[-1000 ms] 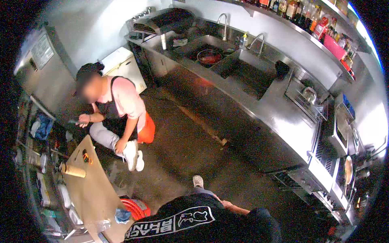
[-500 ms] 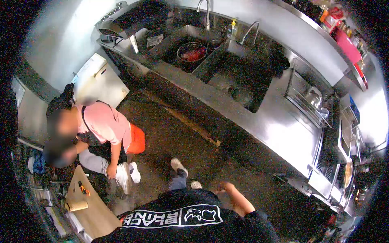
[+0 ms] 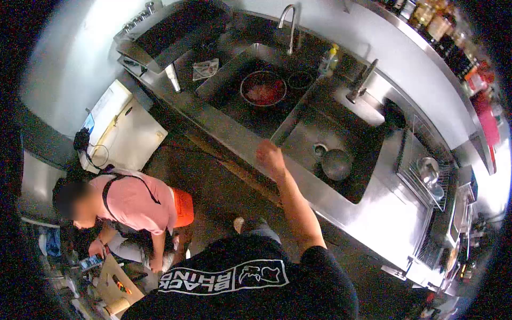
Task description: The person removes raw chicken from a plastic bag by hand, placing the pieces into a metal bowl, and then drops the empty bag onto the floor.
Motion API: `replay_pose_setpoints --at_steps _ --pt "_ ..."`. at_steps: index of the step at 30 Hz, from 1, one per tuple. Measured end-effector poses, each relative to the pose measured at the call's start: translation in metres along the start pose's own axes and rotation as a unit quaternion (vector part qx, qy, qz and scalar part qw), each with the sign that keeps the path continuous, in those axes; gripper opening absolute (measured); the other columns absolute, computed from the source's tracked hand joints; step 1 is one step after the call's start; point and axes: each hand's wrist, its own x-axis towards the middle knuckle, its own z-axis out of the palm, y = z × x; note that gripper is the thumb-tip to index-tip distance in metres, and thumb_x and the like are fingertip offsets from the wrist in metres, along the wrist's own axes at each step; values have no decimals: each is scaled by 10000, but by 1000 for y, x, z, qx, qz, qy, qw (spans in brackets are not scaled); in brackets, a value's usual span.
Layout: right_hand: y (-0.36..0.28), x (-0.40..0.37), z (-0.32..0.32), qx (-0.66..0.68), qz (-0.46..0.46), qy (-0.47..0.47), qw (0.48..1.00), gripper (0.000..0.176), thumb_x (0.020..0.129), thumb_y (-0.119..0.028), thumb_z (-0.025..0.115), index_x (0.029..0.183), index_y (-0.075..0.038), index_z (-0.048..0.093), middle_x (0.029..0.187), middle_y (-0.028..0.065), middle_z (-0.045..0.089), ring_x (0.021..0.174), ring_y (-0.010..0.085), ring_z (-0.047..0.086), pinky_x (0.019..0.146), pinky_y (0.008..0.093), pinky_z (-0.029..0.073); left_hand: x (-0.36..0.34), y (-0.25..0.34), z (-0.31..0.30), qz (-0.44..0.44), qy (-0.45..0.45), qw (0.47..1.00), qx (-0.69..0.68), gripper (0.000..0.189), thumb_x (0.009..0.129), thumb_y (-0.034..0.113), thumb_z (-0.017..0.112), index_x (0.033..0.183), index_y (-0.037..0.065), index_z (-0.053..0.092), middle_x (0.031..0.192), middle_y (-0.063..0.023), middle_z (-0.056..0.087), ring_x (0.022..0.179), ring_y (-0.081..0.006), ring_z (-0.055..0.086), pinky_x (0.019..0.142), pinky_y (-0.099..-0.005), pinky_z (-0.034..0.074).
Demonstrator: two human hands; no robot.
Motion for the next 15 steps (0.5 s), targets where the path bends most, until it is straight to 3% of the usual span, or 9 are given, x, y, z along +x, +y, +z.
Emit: replay_pose_setpoints --at_steps 1,2,4,5,6,8,9,11,15 --pt "-8 27 2 43 10 53 998 407 802 -170 514 1152 22 435 980 120 547 857 211 545 726 311 455 7 59 -30 -100 -31 979 -175 466 724 202 567 1165 132 436 939 -135 567 770 -230 579 715 -378 461" --pt "-3 62 -6 45 18 57 997 407 802 -170 514 1152 22 435 980 120 547 857 211 545 726 311 455 34 80 -43 8 20 998 -65 327 737 133 547 1056 102 484 887 -103 565 722 -223 573 674 -345 466" --pt "22 139 -32 -264 -76 30 961 350 802 -150 498 1119 -4 466 959 127 562 827 204 554 714 296 456 101 128 -50 171 202 964 16 249 750 94 532 993 58 492 920 -106 557 797 -214 562 682 -319 459" --pt "15 159 -31 -264 -74 30 961 350 802 -150 498 1119 -4 466 959 127 562 827 204 554 714 296 456 127 163 -62 225 228 945 -67 253 752 82 532 998 37 488 936 -113 551 837 -216 549 703 -319 450" --pt "6 176 -29 -377 -114 66 917 341 792 -145 503 1113 -31 477 945 125 571 813 215 561 711 305 456 146 204 -80 274 253 916 -150 259 754 70 532 1003 17 485 952 -121 545 877 -218 536 724 -320 440" --pt "-2 224 -31 -534 -169 129 818 340 778 -145 514 1107 -61 489 934 121 579 802 227 566 710 319 454 149 308 -134 160 136 865 -455 266 772 88 533 1018 0 483 994 -141 524 921 -245 514 777 -341 422" --pt "0 256 -35 -516 -154 149 829 346 773 -149 519 1107 -63 490 937 119 577 805 228 565 712 323 453 155 348 -150 157 138 864 -458 266 772 88 533 1018 0 483 994 -141 524 921 -245 514 777 -341 422" --pt "12 317 -47 -486 -116 194 844 357 764 -158 530 1108 -68 491 942 116 575 810 230 562 715 332 451 168 414 -174 306 301 899 -91 310 773 139 556 1048 21 478 1007 -133 512 942 -277 495 835 -376 385" --pt "58 422 -72 -380 -30 266 886 379 746 -175 553 1108 -78 494 952 108 571 822 235 556 721 350 448 206 503 -178 329 319 886 64 383 753 196 581 1084 50 456 1072 -123 481 1027 -299 434 892 -405 333"
